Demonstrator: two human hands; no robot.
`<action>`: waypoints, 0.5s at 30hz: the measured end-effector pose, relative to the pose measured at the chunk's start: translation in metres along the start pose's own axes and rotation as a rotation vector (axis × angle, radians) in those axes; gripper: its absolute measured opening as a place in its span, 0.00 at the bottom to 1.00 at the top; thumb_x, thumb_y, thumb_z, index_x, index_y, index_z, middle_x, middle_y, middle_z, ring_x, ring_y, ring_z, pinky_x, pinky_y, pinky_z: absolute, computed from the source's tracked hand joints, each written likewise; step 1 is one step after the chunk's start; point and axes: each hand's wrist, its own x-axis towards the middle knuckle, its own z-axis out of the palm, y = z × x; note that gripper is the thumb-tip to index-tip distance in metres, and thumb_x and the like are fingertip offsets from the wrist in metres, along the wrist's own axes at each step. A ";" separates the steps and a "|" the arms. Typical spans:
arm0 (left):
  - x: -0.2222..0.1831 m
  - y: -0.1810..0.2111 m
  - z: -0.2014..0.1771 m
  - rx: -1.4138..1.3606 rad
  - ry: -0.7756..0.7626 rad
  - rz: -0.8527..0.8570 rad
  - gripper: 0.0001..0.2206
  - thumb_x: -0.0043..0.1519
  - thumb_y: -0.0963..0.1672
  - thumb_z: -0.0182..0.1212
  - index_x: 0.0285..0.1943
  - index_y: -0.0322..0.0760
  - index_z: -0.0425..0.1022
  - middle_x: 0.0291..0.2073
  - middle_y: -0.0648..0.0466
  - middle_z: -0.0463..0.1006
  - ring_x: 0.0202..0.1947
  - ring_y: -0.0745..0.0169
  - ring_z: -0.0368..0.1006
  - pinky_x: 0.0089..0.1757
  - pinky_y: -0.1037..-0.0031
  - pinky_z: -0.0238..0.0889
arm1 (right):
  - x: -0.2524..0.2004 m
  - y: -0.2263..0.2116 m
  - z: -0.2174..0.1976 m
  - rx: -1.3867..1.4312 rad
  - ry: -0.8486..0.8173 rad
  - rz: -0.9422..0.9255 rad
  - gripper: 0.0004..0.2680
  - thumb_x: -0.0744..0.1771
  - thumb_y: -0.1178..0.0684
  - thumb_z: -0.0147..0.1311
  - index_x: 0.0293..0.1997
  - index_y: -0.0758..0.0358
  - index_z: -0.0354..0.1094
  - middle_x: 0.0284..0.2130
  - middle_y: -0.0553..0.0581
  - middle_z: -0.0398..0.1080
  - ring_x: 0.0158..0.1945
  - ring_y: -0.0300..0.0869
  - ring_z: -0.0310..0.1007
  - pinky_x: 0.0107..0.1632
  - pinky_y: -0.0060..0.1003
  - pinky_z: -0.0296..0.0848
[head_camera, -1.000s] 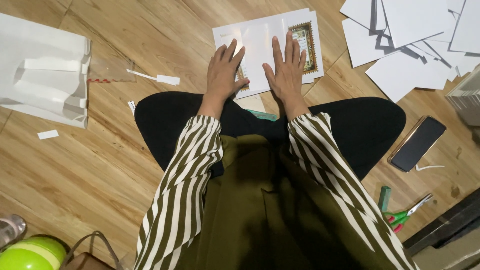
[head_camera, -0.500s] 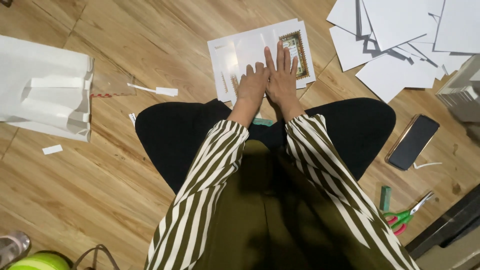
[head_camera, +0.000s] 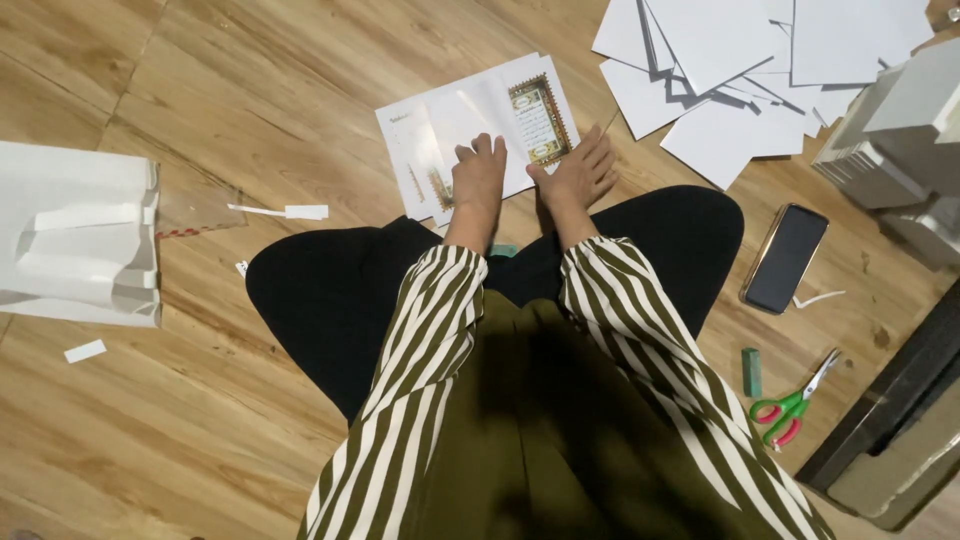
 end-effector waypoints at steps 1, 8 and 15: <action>0.001 0.001 0.008 -0.002 0.002 -0.009 0.21 0.50 0.37 0.60 0.53 0.39 0.66 0.39 0.36 0.67 0.40 0.26 0.66 0.26 0.58 0.71 | 0.005 -0.003 0.001 -0.005 0.000 -0.008 0.42 0.56 0.40 0.65 0.65 0.60 0.26 0.63 0.63 0.32 0.65 0.56 0.30 0.62 0.56 0.28; 0.003 0.005 0.017 0.182 -0.090 -0.006 0.25 0.47 0.41 0.62 0.55 0.42 0.61 0.41 0.43 0.64 0.38 0.34 0.65 0.24 0.69 0.66 | 0.038 -0.039 -0.004 -0.046 0.079 -0.001 0.47 0.53 0.39 0.70 0.65 0.58 0.23 0.63 0.61 0.35 0.66 0.54 0.31 0.63 0.54 0.33; 0.000 0.012 0.026 0.285 -0.025 -0.022 0.22 0.52 0.42 0.53 0.58 0.44 0.59 0.42 0.44 0.64 0.37 0.32 0.65 0.20 0.76 0.63 | 0.081 -0.097 -0.010 -0.144 0.136 -0.024 0.48 0.52 0.35 0.73 0.64 0.56 0.25 0.64 0.57 0.37 0.67 0.51 0.32 0.64 0.48 0.33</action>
